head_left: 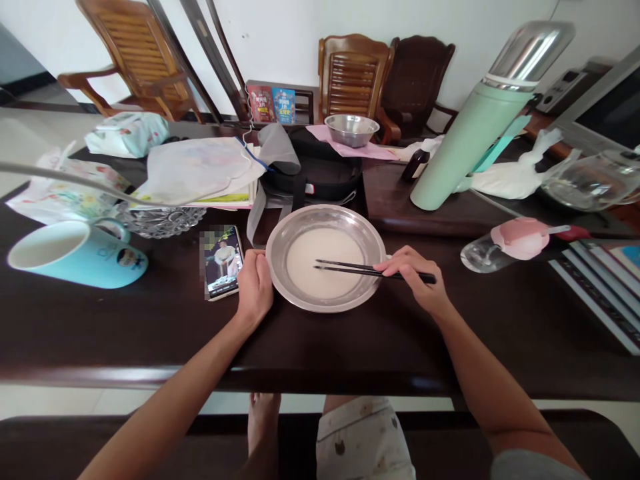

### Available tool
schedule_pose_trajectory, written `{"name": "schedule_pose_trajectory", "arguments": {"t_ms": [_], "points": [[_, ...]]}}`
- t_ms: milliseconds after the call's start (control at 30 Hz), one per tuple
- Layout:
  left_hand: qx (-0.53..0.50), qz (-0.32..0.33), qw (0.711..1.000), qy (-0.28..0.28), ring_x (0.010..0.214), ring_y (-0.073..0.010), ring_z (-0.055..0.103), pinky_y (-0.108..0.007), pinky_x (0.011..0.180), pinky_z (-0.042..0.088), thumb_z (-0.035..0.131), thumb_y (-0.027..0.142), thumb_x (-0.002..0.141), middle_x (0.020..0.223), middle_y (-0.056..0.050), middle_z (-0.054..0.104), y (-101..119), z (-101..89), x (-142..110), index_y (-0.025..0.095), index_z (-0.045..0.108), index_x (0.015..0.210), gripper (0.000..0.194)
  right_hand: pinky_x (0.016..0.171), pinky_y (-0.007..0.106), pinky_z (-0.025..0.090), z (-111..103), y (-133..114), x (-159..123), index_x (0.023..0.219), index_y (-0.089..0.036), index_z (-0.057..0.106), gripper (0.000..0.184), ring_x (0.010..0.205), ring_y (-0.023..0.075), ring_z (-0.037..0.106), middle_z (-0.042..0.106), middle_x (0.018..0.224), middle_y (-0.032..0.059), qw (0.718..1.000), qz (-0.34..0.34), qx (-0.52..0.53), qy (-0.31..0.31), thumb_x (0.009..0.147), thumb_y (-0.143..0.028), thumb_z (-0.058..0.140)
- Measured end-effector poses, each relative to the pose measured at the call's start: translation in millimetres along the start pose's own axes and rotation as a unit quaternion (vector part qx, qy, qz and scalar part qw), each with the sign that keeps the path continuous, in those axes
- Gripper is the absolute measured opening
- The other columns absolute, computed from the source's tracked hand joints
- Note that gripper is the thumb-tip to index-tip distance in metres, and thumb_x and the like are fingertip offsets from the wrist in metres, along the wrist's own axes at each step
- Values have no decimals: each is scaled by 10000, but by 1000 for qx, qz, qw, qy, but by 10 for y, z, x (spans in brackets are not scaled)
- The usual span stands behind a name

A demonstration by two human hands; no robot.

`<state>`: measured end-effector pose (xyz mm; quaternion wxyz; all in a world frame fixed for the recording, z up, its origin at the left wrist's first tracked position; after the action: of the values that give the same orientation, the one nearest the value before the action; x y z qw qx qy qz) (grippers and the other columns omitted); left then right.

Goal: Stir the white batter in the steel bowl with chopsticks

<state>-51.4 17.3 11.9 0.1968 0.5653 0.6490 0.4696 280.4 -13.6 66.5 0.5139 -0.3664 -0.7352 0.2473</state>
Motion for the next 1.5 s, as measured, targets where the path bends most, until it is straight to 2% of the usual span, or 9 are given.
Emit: {"name": "schedule_pose_trajectory", "arguments": {"t_ms": [233, 467, 633, 700, 833, 933, 1133, 1300, 1500], "points": [[194, 30, 981, -5, 1068, -353, 660, -597, 1093, 346, 295, 332, 962, 996, -153, 742, 135, -40, -52, 222, 604, 915, 332, 749, 409, 532, -69, -20, -6, 823, -269, 807, 393, 765, 214, 682, 860, 881, 29, 1000, -17, 15, 10, 1078, -344, 517], [255, 19, 966, -50, 1062, -355, 647, -582, 1066, 384, 298, 313, 983, 938, -129, 689, 116, -36, -55, 251, 516, 838, 269, 750, 407, 521, -31, -67, -3, 860, -269, 805, 361, 784, 212, 666, 867, 929, 22, 999, -30, -6, -14, 1076, -310, 518], [171, 52, 976, -127, 769, -293, 592, -594, 1094, 376, 309, 272, 940, 685, -58, 550, 114, 82, 142, 283, 340, 688, 254, 736, 416, 522, 11, -91, 0, 854, -277, 805, 373, 776, 219, 674, 867, 924, 20, 999, -32, -3, -24, 1077, -308, 507], [140, 49, 982, -118, 746, -282, 580, -539, 1049, 423, 349, 280, 915, 663, -46, 523, 136, 76, 246, 288, 356, 675, 240, 753, 427, 527, 30, -86, 1, 869, -282, 811, 366, 798, 227, 689, 869, 942, 19, 999, -34, -7, -30, 1076, -314, 510], [62, -15, 995, -74, 879, -301, 630, -439, 855, 503, 394, 289, 883, 810, -75, 616, 99, 47, 319, 273, 511, 785, 154, 772, 446, 524, -88, -25, 1, 850, -288, 822, 367, 801, 239, 683, 869, 924, 22, 999, -23, -27, 10, 1067, -341, 530], [6, -44, 998, -47, 965, -286, 638, -418, 893, 506, 390, 306, 902, 932, -82, 682, 57, 61, 229, 252, 560, 854, 185, 769, 457, 519, -166, 3, -10, 785, -290, 816, 439, 751, 238, 679, 862, 858, 22, 999, -12, 2, 39, 1079, -369, 499], [-86, -46, 994, -46, 1177, -272, 642, -372, 1045, 511, 385, 469, 955, 1224, -100, 740, -51, 141, 74, 187, 656, 1157, 440, 828, 453, 558, 31, 6, 8, 873, -297, 833, 339, 869, 253, 690, 870, 945, 32, 999, 10, -18, -38, 1038, -448, 578], [-116, -38, 990, -77, 1313, -314, 614, -438, 1182, 444, 365, 544, 973, 1331, -127, 731, -84, 206, 84, 150, 701, 1231, 579, 787, 475, 542, -178, 79, -22, 750, -304, 814, 459, 746, 252, 676, 848, 811, 36, 998, 16, 10, 55, 1068, -431, 507], [-123, -41, 988, -82, 1362, -322, 595, -457, 1218, 420, 368, 549, 984, 1371, -127, 723, -68, 212, 77, 143, 713, 1241, 591, 842, 462, 565, 50, 60, -14, 880, -303, 831, 312, 883, 255, 695, 869, 967, 30, 999, 25, -3, -45, 1030, -444, 595]]}}
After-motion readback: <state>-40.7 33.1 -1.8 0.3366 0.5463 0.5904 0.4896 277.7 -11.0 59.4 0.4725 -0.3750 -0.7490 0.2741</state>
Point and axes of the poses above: each hand's wrist, its own x-axis towards the middle knuckle, its own z-axis out of the palm, y = z × x, the point moved 9 cm from there along x, towards the middle knuckle
